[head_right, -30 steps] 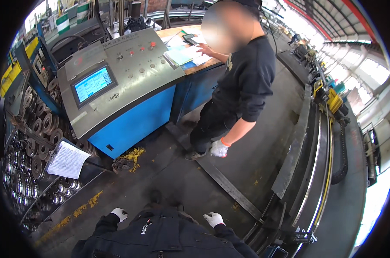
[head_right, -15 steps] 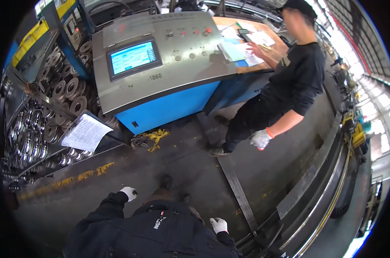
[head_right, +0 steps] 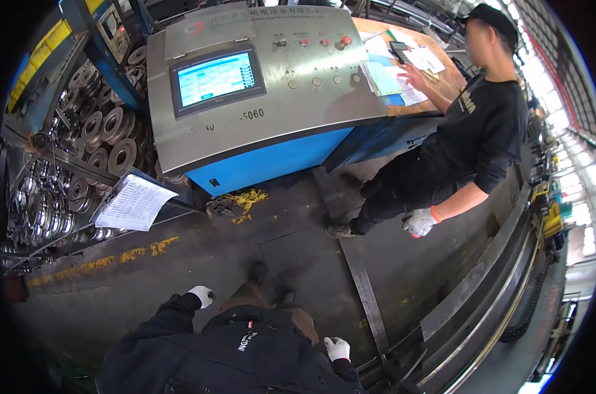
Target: Measuring a curved metal component with a tape measure, interacting with a machine control panel, and moving parts with coworkers.
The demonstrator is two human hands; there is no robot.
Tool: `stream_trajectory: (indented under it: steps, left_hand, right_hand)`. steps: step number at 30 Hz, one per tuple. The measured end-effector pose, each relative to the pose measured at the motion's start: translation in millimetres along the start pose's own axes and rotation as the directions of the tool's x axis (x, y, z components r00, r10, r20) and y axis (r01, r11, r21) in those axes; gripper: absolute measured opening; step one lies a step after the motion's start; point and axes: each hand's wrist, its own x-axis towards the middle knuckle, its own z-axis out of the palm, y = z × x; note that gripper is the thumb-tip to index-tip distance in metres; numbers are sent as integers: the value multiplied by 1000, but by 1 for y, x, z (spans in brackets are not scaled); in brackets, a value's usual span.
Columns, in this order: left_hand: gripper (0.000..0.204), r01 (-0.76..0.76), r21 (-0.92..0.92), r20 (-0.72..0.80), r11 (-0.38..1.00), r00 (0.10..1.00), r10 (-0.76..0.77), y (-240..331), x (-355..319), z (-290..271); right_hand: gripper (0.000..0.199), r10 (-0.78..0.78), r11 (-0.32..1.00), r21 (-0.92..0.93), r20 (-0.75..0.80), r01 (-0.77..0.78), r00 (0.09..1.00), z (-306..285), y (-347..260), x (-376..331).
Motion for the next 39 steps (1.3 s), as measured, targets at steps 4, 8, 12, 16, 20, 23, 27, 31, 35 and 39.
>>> stream_trajectory:
  steps: [4, 8, 12, 16, 20, 23, 27, 31, 35, 39]
  left_hand:
    - [33, 38, -38, 0, 999, 999, -38, 4, 2, 6]
    - [36, 70, -68, -46, 995, 996, -73, 6, -1, 20]
    - [36, 124, -130, -79, 984, 988, -135, 27, -20, 6]
    - [35, 186, -195, -124, 963, 969, -212, 32, -41, 23]
    - [34, 256, -205, -174, 945, 940, -292, 35, -51, 39]
    - [33, 258, -240, -142, 936, 944, -297, 35, -42, 34]
    - [32, 185, -238, -159, 954, 961, -227, 31, -18, 4]
    - [33, 160, -229, -152, 960, 968, -197, 11, 10, -30]
    - [33, 187, -230, -89, 955, 973, -212, -7, 30, -65]
    - [34, 187, -266, -33, 946, 979, -203, -20, 34, -79]
  right_hand:
    - [45, 65, 998, -14, 65, -64, 996, -3, -12, -5]
    - [48, 26, 1000, 15, 51, -26, 998, -1, 2, 17]
    - [50, -2, 1000, -21, 135, 5, 991, -9, -6, 38]
    - [50, -99, 982, -139, 207, 129, 973, -21, -11, 76]
    - [49, -73, 991, -89, 244, 98, 967, -47, -44, 87]
    - [47, -124, 972, -176, 183, 157, 975, -56, -50, 92]
    - [49, -104, 983, -131, 177, 128, 979, -55, -47, 106]
    - [49, -83, 986, -132, 168, 106, 982, -53, -84, 98]
    - [46, -57, 969, -230, 117, 83, 991, -52, -156, 78]
    - [45, -47, 965, -251, 128, 78, 991, -52, -185, 76]
